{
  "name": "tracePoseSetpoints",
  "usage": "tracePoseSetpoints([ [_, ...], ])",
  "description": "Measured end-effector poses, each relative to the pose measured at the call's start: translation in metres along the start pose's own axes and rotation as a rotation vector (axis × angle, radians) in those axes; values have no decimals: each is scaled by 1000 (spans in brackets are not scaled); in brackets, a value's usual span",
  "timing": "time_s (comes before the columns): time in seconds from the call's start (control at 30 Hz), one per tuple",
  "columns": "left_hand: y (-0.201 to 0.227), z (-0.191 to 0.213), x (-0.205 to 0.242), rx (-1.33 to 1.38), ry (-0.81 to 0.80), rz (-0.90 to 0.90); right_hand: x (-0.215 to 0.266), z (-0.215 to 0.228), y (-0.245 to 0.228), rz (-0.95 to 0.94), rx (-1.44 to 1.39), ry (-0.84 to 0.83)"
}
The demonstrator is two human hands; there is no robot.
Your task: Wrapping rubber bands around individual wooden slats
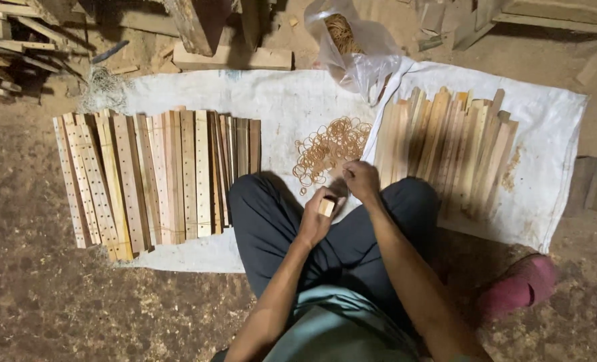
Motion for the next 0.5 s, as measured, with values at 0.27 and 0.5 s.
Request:
tracePoseSetpoints([
  [0.27, -17, 1, -6, 32, -3, -14, -20, -38, -25, 17, 242, -78],
  [0.5, 8, 3, -16, 41, 20, -30, -38, -77, -7, -16, 325, 2],
])
Point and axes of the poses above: each hand's wrist, its own x-axis away from the middle knuckle, its own z-axis out of the back of the hand, y = z × x, the point moved 7 cm from there along -x, towards the middle knuckle, and after that the axes turned 5 degrees about -z, right-handed, at the moved point
